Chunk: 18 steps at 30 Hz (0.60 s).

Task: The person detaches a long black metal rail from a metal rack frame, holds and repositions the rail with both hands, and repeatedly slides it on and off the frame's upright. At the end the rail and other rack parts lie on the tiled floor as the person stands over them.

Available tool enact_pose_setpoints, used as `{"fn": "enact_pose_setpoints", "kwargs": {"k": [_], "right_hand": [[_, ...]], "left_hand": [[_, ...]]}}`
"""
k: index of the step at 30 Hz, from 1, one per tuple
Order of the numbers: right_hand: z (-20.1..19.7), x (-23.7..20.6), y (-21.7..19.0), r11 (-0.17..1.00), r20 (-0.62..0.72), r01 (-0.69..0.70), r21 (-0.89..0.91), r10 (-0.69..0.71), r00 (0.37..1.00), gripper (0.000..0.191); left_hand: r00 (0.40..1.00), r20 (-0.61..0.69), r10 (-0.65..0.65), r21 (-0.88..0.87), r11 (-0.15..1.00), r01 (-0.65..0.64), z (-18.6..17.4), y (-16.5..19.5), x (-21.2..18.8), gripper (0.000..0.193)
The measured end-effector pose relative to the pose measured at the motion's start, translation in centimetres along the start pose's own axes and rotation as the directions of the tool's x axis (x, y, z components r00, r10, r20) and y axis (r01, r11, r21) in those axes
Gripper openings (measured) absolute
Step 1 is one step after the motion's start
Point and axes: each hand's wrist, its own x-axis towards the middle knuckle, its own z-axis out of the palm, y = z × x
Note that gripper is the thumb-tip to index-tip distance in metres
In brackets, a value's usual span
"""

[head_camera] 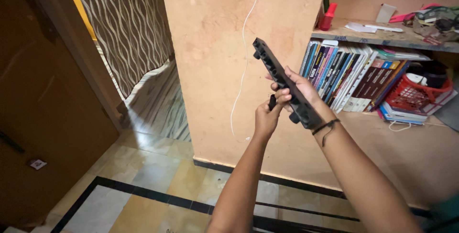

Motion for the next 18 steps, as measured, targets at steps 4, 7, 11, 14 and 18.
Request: {"fn": "enact_pose_setpoints", "kwargs": {"k": [4,7,11,14,18], "right_hand": [[-1.1,-1.3,0.8,0.997,0.021,-0.018,0.069,0.017,1.0,0.066],[-1.8,-2.2,1.5,0.997,0.003,-0.019,0.073,0.019,1.0,0.066],[-2.1,-3.3,2.6,0.999,0.101,-0.012,0.031,0.009,0.995,0.062],[-2.0,-3.9,3.6,0.998,-0.005,0.059,0.028,-0.059,0.998,0.051],[-1.5,-4.8,4.8,0.998,-0.005,0.049,-0.045,-0.05,0.999,0.06]], "left_hand": [[0.994,0.105,0.013,-0.134,0.991,0.001,-0.2,0.1,0.0,0.024],[1.0,0.021,-0.005,0.084,0.996,0.003,-0.4,-0.6,0.2,0.025],[0.997,0.054,-0.063,0.149,0.987,0.054,-0.6,-1.8,0.8,0.027],[0.993,0.07,0.094,0.237,0.965,-0.108,-1.3,-2.0,0.8,0.038],[1.0,-0.011,-0.024,0.042,0.999,0.025,-2.8,-1.9,0.0,0.05]]}}
